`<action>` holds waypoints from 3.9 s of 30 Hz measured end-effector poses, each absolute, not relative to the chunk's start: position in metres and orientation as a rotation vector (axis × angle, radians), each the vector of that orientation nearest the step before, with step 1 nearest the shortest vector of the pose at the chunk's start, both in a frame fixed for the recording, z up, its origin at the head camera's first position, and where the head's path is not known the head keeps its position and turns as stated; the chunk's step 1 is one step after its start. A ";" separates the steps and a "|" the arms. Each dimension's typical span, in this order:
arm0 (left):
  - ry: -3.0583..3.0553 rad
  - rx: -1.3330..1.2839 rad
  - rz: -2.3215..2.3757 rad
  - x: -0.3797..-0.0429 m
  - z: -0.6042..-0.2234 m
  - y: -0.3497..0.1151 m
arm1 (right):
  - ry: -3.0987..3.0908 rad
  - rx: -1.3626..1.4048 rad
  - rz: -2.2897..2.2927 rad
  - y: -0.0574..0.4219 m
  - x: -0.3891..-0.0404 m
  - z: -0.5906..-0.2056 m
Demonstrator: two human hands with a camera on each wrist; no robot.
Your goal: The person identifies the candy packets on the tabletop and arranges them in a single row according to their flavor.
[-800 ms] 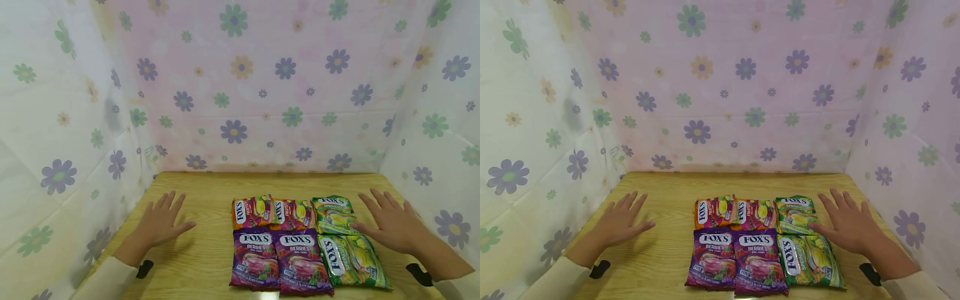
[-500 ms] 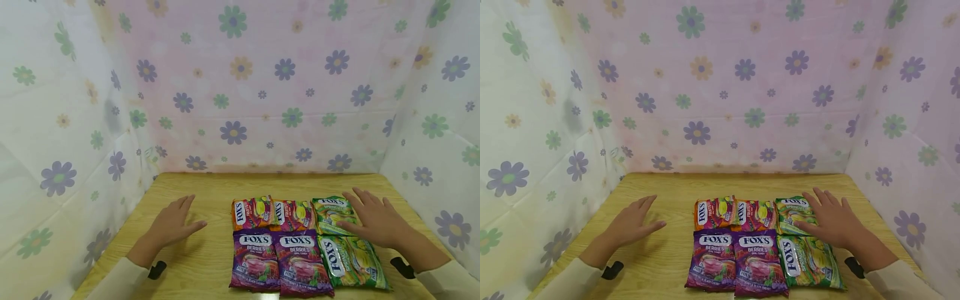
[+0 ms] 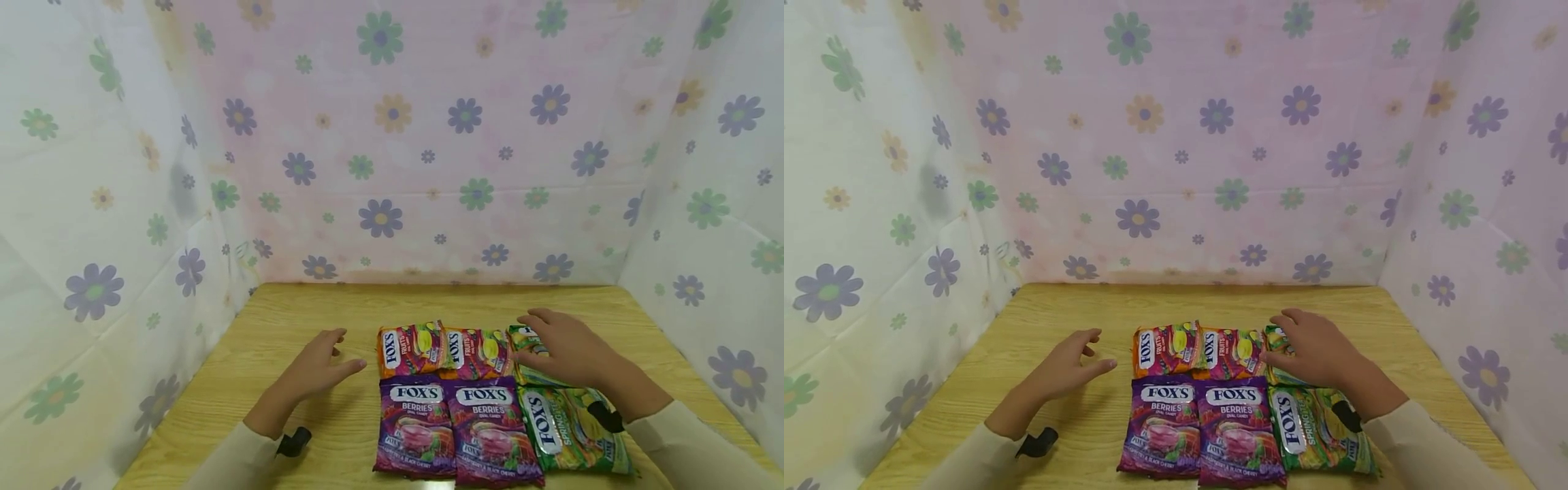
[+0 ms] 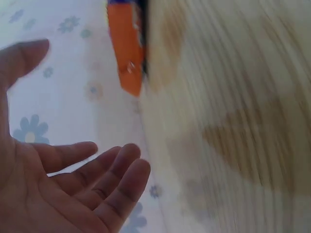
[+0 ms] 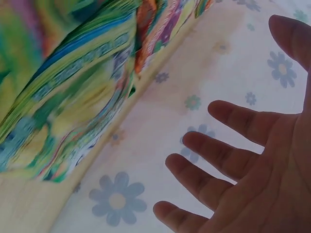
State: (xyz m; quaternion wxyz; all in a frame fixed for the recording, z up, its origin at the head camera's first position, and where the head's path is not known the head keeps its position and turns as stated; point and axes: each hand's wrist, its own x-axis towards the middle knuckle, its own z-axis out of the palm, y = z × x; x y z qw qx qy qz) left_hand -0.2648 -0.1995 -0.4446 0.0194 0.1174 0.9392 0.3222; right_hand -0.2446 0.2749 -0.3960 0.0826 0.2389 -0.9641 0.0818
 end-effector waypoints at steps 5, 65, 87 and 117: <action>2.813 0.294 1.197 -0.269 -0.444 -0.180 | -2.899 0.731 0.336 0.253 -0.255 -0.394; 2.169 0.150 1.562 -0.296 -0.446 -0.155 | -2.986 0.240 1.454 0.131 -0.311 -0.428; 2.163 0.182 1.717 -0.305 -0.454 -0.164 | -2.826 0.085 1.619 0.125 -0.315 -0.437; 1.740 0.020 2.322 -0.316 -0.455 -0.174 | -2.548 0.073 2.224 0.114 -0.318 -0.439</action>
